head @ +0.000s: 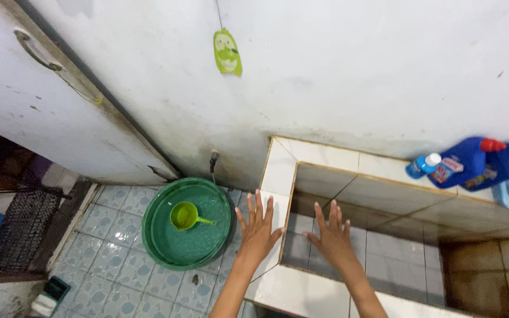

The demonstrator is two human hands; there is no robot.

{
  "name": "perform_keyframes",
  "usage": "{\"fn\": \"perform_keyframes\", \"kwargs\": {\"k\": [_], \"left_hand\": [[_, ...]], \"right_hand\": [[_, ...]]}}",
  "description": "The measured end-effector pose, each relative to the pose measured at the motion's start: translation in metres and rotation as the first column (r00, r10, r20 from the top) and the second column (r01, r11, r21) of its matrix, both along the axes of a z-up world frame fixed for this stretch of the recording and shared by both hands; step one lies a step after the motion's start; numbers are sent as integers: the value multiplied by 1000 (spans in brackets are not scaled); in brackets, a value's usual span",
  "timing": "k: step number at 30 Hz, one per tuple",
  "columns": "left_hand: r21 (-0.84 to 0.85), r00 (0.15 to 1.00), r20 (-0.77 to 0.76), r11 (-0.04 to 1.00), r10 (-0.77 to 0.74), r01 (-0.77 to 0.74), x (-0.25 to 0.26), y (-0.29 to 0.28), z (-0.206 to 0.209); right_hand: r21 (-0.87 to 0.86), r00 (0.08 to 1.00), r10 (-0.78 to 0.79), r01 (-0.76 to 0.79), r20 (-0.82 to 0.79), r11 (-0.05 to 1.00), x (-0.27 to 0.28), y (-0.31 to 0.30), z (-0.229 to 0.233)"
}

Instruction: The person wipes the tiled edges and walls of a bathroom basin using a cloth. They move several cleaning product bottles and scrub the corners of the basin and the surrounding walls by hand.

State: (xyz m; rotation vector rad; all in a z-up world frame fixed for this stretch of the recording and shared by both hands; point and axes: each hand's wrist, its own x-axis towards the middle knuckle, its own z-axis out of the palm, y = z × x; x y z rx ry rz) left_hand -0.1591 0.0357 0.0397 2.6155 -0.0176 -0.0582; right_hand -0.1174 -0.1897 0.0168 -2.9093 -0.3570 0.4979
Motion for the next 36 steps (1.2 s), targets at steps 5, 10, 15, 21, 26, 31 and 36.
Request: {"fn": "perform_keyframes", "kwargs": {"k": [5, 10, 15, 21, 26, 31, 36], "left_hand": [[5, 1000, 16, 1000, 9, -9, -8, -18, 10], [20, 997, 71, 1000, 9, -10, -16, -24, 17], [46, 992, 120, 998, 38, -44, -20, -11, 27], [27, 993, 112, 999, 42, -45, -15, 17, 41], [41, 999, 0, 999, 35, -35, 2, 54, 62], [-155, 988, 144, 987, 54, -31, 33, 127, 96], [-243, 907, 405, 970, 112, -11, 78, 223, 146]], "right_hand": [[41, 998, 42, -44, 49, 998, 5, -2, -8], [75, 995, 66, -72, 77, 995, 1, -1, -3], [85, 995, 86, -89, 42, 992, 6, 12, 18], [107, 992, 121, -125, 45, 986, 15, 42, 33], [184, 970, 200, -223, 136, 957, 29, 90, 61], [436, 933, 184, -312, 311, 844, 51, 165, 120], [490, 933, 149, -303, 327, 817, 85, 270, 182]]}}
